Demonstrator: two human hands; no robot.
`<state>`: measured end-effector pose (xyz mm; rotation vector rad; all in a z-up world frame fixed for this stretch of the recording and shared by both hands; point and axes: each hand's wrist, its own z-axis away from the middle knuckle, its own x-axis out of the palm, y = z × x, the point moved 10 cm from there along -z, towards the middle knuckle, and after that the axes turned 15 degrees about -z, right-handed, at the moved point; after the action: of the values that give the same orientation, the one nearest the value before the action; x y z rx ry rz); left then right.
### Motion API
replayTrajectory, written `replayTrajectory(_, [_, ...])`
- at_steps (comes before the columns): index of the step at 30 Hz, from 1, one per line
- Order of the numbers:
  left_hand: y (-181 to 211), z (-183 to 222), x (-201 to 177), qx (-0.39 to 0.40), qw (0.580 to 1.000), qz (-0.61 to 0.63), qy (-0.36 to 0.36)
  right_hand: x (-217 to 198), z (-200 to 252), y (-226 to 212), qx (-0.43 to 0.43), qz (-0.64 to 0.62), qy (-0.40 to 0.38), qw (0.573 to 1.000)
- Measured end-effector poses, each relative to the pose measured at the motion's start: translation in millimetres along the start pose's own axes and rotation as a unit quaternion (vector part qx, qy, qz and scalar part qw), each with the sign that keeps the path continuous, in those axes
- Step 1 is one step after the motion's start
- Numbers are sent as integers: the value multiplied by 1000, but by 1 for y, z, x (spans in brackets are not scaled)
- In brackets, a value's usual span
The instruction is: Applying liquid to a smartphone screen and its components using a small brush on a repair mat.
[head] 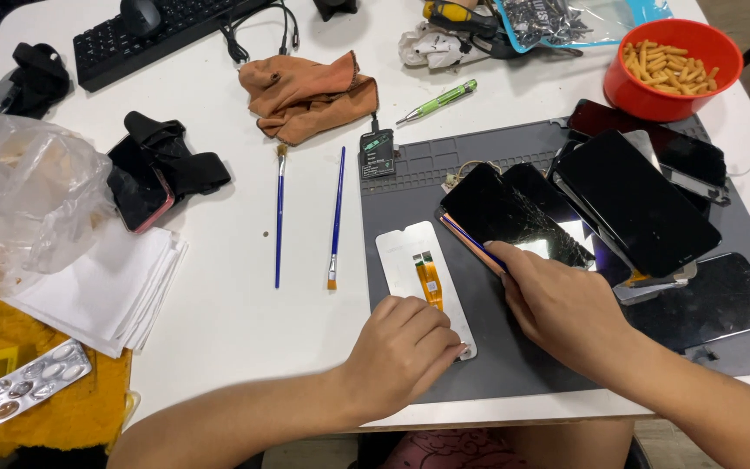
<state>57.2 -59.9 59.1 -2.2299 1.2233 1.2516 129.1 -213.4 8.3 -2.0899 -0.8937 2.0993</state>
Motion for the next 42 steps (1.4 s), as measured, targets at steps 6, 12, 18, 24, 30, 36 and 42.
replayTrajectory(6, [-15, -15, -55, 1, 986, 107, 127, -24, -3, -28, -138, -56, 75, 986])
replayTrajectory(12, [-30, 5, -71, -1, 969, 180, 168, -39, 6, -58, -276, -163, 115, 940])
replayTrajectory(18, [-8, 3, -95, 57, 938, 331, 86, -36, 17, -71, -350, -191, 62, 915])
replayTrajectory(24, [-17, -7, -81, 20, 906, 416, 69, -50, 20, -95, -326, -452, -118, 822])
replayTrajectory(30, [-55, -19, 8, 12, 998, 23, -49, -44, 23, 8, -64, -649, 40, 757])
replayTrajectory(36, [-55, -16, 38, 44, 995, -63, -69, -47, 21, 34, -48, -732, 96, 673])
replayTrajectory(42, [-52, -6, 41, 66, 979, -164, -106, -48, 20, 34, -50, -734, 102, 669])
